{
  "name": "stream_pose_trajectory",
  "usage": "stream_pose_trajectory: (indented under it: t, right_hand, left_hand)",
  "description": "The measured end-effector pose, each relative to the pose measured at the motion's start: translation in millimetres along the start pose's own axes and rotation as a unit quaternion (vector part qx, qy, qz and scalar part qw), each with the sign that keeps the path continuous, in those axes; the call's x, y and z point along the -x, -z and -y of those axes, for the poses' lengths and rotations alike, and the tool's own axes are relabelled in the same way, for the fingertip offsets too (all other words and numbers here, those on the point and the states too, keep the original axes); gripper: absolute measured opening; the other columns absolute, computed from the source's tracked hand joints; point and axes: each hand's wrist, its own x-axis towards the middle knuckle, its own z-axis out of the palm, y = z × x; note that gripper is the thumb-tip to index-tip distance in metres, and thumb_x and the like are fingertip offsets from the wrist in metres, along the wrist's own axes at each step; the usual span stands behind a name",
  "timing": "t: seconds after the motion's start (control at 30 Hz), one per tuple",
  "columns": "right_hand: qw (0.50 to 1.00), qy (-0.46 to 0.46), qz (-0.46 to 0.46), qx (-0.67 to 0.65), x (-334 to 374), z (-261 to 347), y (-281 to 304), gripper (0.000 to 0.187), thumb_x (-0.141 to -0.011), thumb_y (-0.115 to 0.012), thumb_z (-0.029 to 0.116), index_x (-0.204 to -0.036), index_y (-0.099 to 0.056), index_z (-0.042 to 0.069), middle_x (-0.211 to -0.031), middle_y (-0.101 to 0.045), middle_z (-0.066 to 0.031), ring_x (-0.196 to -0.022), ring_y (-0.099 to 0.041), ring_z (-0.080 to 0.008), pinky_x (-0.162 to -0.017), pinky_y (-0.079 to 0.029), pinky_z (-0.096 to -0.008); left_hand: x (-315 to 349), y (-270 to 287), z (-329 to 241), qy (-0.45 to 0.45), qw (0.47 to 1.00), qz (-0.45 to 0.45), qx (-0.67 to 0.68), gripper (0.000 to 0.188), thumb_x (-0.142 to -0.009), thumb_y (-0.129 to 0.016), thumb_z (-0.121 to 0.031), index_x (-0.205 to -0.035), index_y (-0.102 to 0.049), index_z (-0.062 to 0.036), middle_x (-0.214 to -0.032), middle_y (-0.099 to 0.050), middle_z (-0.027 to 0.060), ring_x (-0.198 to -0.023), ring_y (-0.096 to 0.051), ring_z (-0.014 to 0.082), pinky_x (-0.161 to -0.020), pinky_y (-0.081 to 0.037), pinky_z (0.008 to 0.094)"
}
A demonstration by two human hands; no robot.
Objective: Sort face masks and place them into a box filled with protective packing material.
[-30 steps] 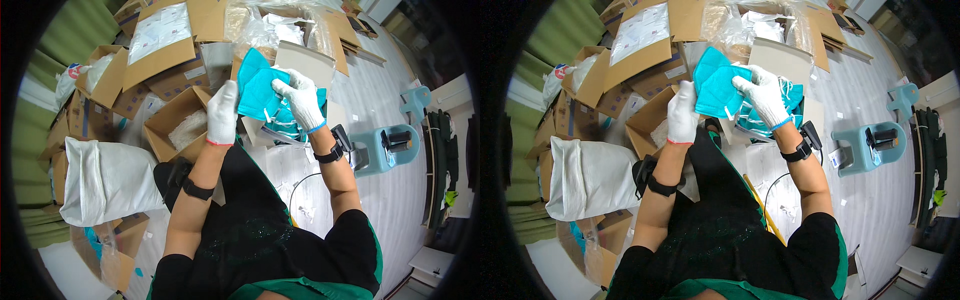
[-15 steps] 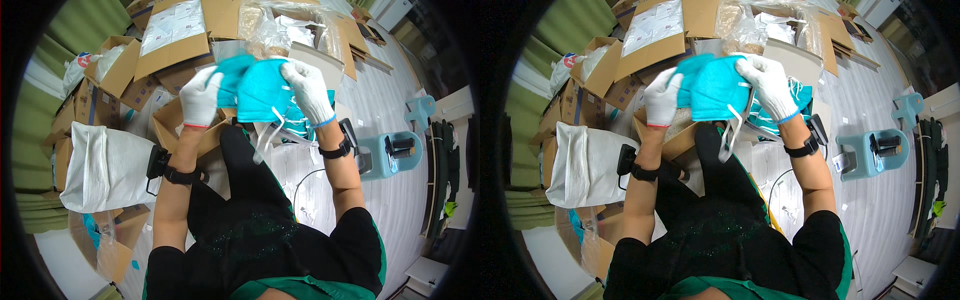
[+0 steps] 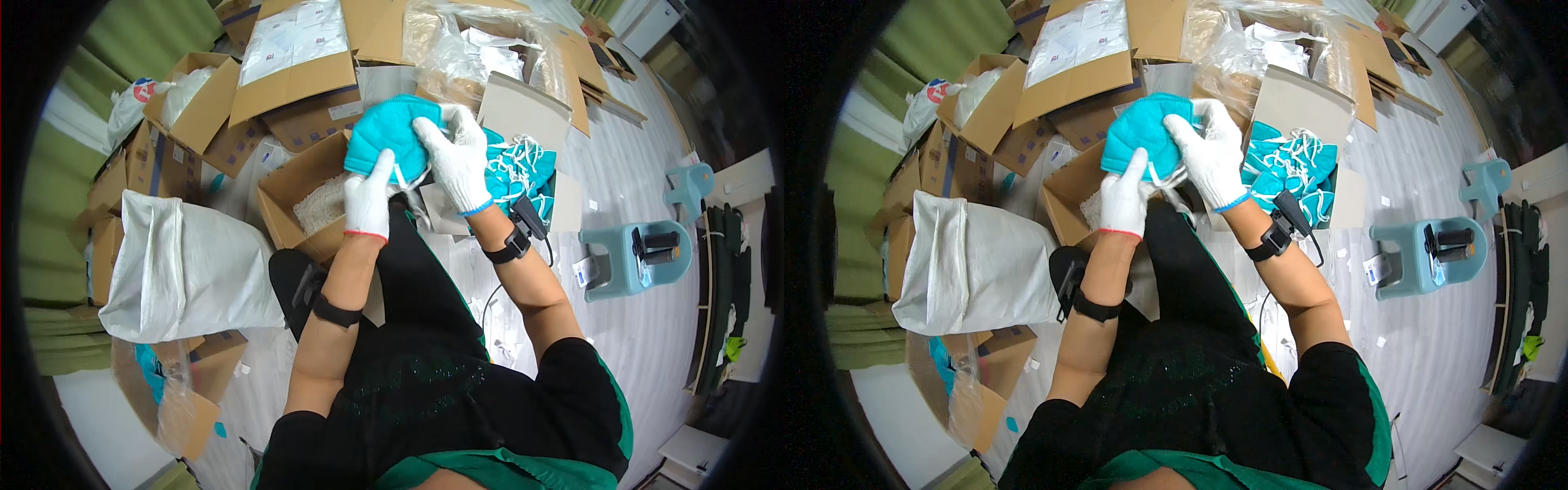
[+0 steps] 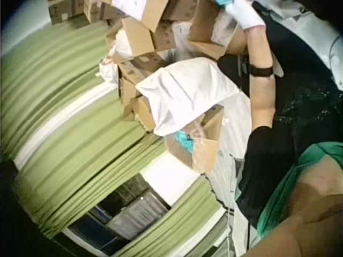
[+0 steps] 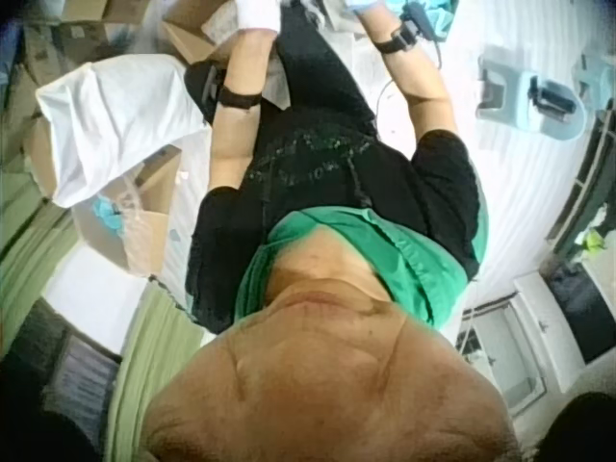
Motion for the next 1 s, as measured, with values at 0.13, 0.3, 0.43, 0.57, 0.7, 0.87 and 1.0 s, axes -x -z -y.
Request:
stream_pose_trajectory:
  t: [0.13,0.3,0.43,0.57,0.7,0.87,1.0]
  right_hand:
    - [0.965,-0.166,0.131,-0.158,-5,2,5,0.027,-0.085,-0.073,0.025,-0.099,-0.063,0.004,-0.084,-0.064,-0.0018,-0.065,-0.055,-0.0071,-0.058,-0.044,-0.0235]
    - [0.896,-0.293,0.318,-0.098,3,20,9,0.024,-0.091,-0.067,0.031,-0.084,-0.062,0.008,-0.061,-0.047,0.0064,-0.049,-0.036,-0.0036,-0.045,-0.029,-0.0200]
    - [0.873,-0.348,0.327,-0.094,1,26,25,0.029,-0.095,-0.061,0.032,-0.083,-0.060,0.005,-0.058,-0.046,0.0067,-0.043,-0.035,-0.0019,-0.041,-0.027,-0.0194]
    - [0.884,-0.351,0.273,-0.147,12,19,30,0.031,-0.096,-0.058,0.034,-0.085,-0.061,0.004,-0.056,-0.045,0.0055,-0.041,-0.032,-0.0027,-0.038,-0.024,-0.0198]
    - [0.888,-0.351,0.261,-0.141,23,20,27,0.030,-0.096,-0.057,0.032,-0.080,-0.056,0.006,-0.056,-0.045,0.0034,-0.041,-0.033,-0.0046,-0.039,-0.025,-0.0207]
    - [0.912,-0.294,0.224,-0.176,25,17,39,0.032,-0.097,-0.058,0.033,-0.079,-0.052,0.007,-0.060,-0.044,0.0019,-0.047,-0.037,-0.0052,-0.042,-0.027,-0.0203]
    - [0.922,-0.207,0.317,-0.085,33,-1,65,0.028,-0.098,-0.055,0.028,-0.083,-0.057,0.005,-0.062,-0.052,0.0009,-0.052,-0.046,-0.0075,-0.050,-0.037,-0.0219]
  left_hand:
    - [-16,10,-13,-0.002,0.998,-0.061,-0.017,0.029,-0.095,-0.060,-0.013,-0.119,-0.058,0.0018,-0.111,-0.067,0.0114,-0.097,-0.067,0.0239,-0.084,-0.055,0.0408]
    - [-27,32,-17,0.059,0.992,-0.085,0.073,0.029,-0.092,-0.064,-0.018,-0.115,-0.061,0.0001,-0.107,-0.068,0.0103,-0.088,-0.067,0.0207,-0.074,-0.054,0.0343]
    - [-34,54,-17,0.052,0.989,-0.136,0.030,0.028,-0.094,-0.063,-0.024,-0.112,-0.061,-0.0017,-0.102,-0.068,0.0090,-0.080,-0.066,0.0186,-0.065,-0.053,0.0301]
    - [-34,44,-18,0.115,0.976,-0.183,0.015,0.026,-0.097,-0.058,-0.035,-0.098,-0.057,-0.0089,-0.078,-0.058,0.0039,-0.056,-0.050,0.0143,-0.047,-0.039,0.0298]
    - [-37,51,-18,0.246,0.946,-0.196,0.081,0.028,-0.096,-0.056,-0.043,-0.085,-0.053,-0.0175,-0.061,-0.042,-0.0016,-0.042,-0.028,0.0116,-0.040,-0.024,0.0286]
    - [-52,82,-11,0.163,0.930,-0.309,0.117,0.023,-0.096,-0.057,-0.043,-0.086,-0.054,-0.0226,-0.062,-0.036,-0.0052,-0.047,-0.024,0.0111,-0.045,-0.018,0.0284]
    - [-49,81,-18,0.055,0.959,-0.264,0.084,0.021,-0.095,-0.062,-0.038,-0.094,-0.058,-0.0166,-0.069,-0.047,-0.0027,-0.050,-0.034,0.0106,-0.046,-0.027,0.0271]
